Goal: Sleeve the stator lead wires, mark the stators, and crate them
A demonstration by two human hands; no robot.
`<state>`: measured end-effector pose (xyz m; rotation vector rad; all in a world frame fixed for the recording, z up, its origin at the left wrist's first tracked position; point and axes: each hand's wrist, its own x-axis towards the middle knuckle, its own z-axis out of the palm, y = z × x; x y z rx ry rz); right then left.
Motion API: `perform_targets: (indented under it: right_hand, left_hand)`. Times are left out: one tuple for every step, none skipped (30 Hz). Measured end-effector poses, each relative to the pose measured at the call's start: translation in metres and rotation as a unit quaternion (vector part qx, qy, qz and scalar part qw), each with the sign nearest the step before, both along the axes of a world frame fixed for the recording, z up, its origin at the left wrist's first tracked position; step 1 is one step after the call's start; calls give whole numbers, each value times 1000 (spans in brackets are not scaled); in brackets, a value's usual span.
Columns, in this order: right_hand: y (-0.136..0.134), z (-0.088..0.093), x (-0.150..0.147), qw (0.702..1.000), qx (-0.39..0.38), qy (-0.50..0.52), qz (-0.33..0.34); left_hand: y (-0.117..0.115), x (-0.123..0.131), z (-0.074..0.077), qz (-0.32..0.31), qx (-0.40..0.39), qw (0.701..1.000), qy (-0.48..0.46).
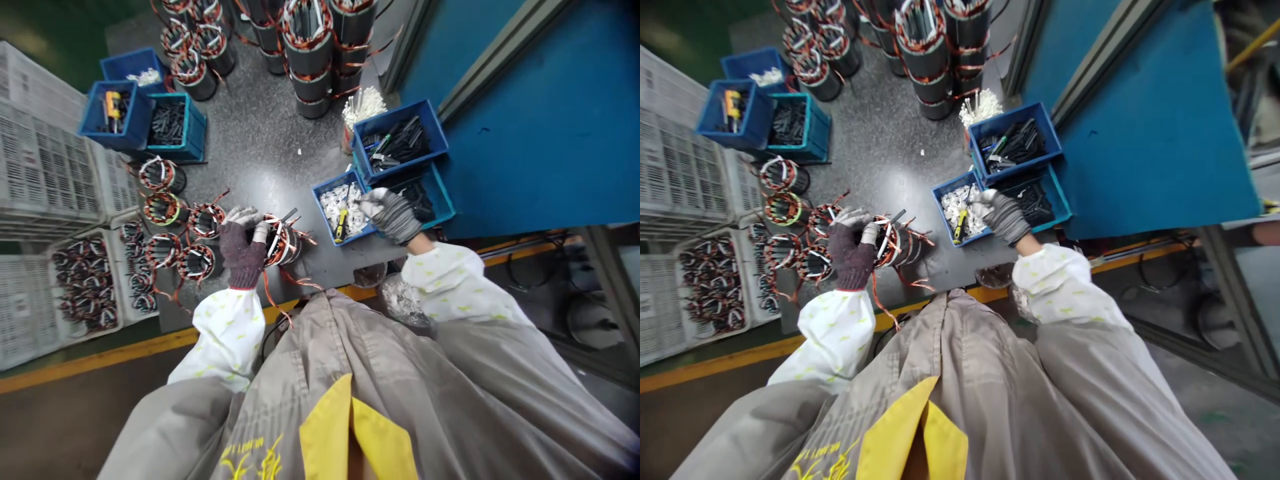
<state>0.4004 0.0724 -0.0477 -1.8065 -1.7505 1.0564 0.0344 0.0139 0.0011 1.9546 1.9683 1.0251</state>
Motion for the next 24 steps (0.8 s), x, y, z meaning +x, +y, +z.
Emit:
perform_targets:
  right_hand:
    - [-5,3,-23,998,33,47,22]
    - [-8,5,-46,994,57,78,49]
    - [-9,6,-66,991,72,89,75]
    - [-9,6,-83,989,78,85,96]
    - [-7,6,-96,988,79,70,112]
    - [-4,5,-105,988,78,46,124]
    - [0,5,-111,988,75,21,132]
    - [3,4,-113,988,73,0,140]
    - [6,5,-113,987,70,-15,147]
    - [8,5,-112,986,68,-21,154]
    - [11,7,-110,985,66,-17,160]
    - [13,8,-108,984,64,-5,168]
    - [15,9,-106,982,63,12,176]
    - [17,10,-104,980,61,31,186]
    - [19,10,-103,978,60,49,192]
    - [21,9,-103,977,60,62,195]
    - [22,8,-103,977,61,70,194]
    - [23,5,-104,977,62,72,193]
    - [23,2,-106,977,65,69,191]
    - [24,0,-109,977,68,63,193]
    - [23,-3,-112,976,70,55,196]
    - [23,-5,-115,976,71,48,201]
    - [23,-7,-117,975,71,45,204]
    - [23,-9,-119,976,68,50,201]
  left_hand:
    - [-1,-1,0,-4,3,1000,-2]
    - [-1,-1,1,-6,5,1000,-2]
    - [-2,-2,1,-7,4,1000,0]
    - [-2,-2,1,-7,3,1000,4]
    - [-2,-2,2,-6,1,1000,9]
    - [-2,-3,2,-7,-1,1000,12]
    - [-2,-3,2,-8,-2,1000,12]
    - [-2,-4,2,-9,-2,1000,9]
    - [-2,-4,1,-11,-4,1000,4]
    - [-2,-4,1,-12,-7,1000,-2]
    - [-2,-4,0,-12,-10,1000,-9]
    - [-2,-5,-1,-12,-13,1000,-17]
    - [-2,-5,-1,-13,-15,1000,-24]
    - [-2,-5,-2,-14,-14,999,-31]
    - [-1,-5,-2,-15,-10,999,-35]
    - [-1,-5,-2,-16,-5,999,-38]
    - [-1,-5,-3,-19,-1,999,-39]
    - [-1,-5,-3,-22,0,999,-37]
    - [-1,-5,-3,-24,-1,999,-34]
    - [-1,-5,-2,-23,-5,999,-29]
    - [-1,-5,-2,-21,-9,1000,-22]
    - [-1,-6,-2,-18,-10,1000,-14]
    - [-2,-6,-2,-16,-7,1000,-7]
    - [-2,-6,-3,-15,-2,1000,-2]
